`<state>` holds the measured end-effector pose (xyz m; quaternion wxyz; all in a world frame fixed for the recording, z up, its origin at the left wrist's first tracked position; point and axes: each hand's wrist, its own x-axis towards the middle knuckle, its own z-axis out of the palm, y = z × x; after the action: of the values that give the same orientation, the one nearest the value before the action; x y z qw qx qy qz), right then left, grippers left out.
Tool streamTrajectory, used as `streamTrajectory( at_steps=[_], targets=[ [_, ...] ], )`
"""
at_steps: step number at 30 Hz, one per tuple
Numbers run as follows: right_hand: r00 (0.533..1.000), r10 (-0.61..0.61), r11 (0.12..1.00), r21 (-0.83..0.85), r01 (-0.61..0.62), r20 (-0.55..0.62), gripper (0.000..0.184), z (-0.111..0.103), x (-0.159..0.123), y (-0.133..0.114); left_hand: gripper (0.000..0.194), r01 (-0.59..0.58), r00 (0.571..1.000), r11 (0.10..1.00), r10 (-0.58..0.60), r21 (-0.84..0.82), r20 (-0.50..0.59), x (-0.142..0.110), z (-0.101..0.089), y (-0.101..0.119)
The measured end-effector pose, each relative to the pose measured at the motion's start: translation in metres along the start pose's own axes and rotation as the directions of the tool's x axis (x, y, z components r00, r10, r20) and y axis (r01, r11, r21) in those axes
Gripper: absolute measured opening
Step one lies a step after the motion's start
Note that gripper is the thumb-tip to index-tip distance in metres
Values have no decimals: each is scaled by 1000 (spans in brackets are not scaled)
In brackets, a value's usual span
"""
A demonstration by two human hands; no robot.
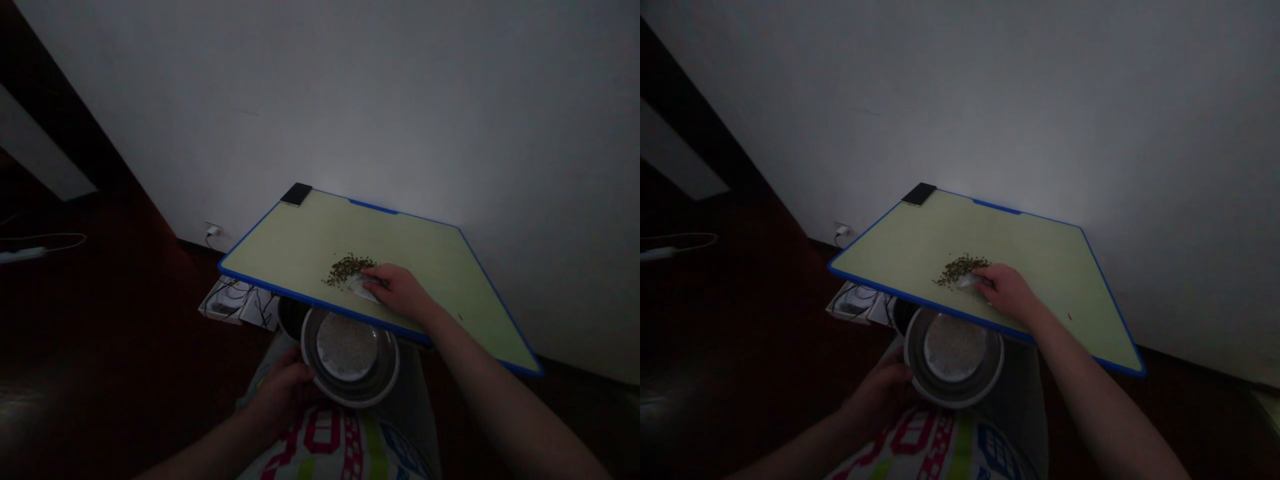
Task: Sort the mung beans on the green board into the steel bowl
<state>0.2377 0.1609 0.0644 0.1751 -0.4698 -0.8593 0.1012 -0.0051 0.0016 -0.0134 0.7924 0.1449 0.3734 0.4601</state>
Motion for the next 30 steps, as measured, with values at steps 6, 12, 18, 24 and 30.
streamTrajectory(
  at_steps=[6,12,18,24,30],
  targets=[
    [1000,6,999,41,-7,20,33,0,-4,-3,46,-4,1000,1000,5,-12,17,1,-4,-2],
    [1000,19,997,74,-20,17,33,-1,-6,-10,43,-17,1000,1000,17,-9,18,1,-6,-3],
    [985,170,981,93,-168,-16,34,-6,-22,0,44,-20,1000,1000,20,-23,11,4,-7,-6],
    [976,215,976,48,-214,-11,36,-4,-28,0,38,1,1000,999,-2,-39,-23,1,-1,-3],
    [984,181,984,3,-181,0,35,3,-17,-17,38,-3,1000,999,3,-32,-17,0,2,-1]
  ],
)
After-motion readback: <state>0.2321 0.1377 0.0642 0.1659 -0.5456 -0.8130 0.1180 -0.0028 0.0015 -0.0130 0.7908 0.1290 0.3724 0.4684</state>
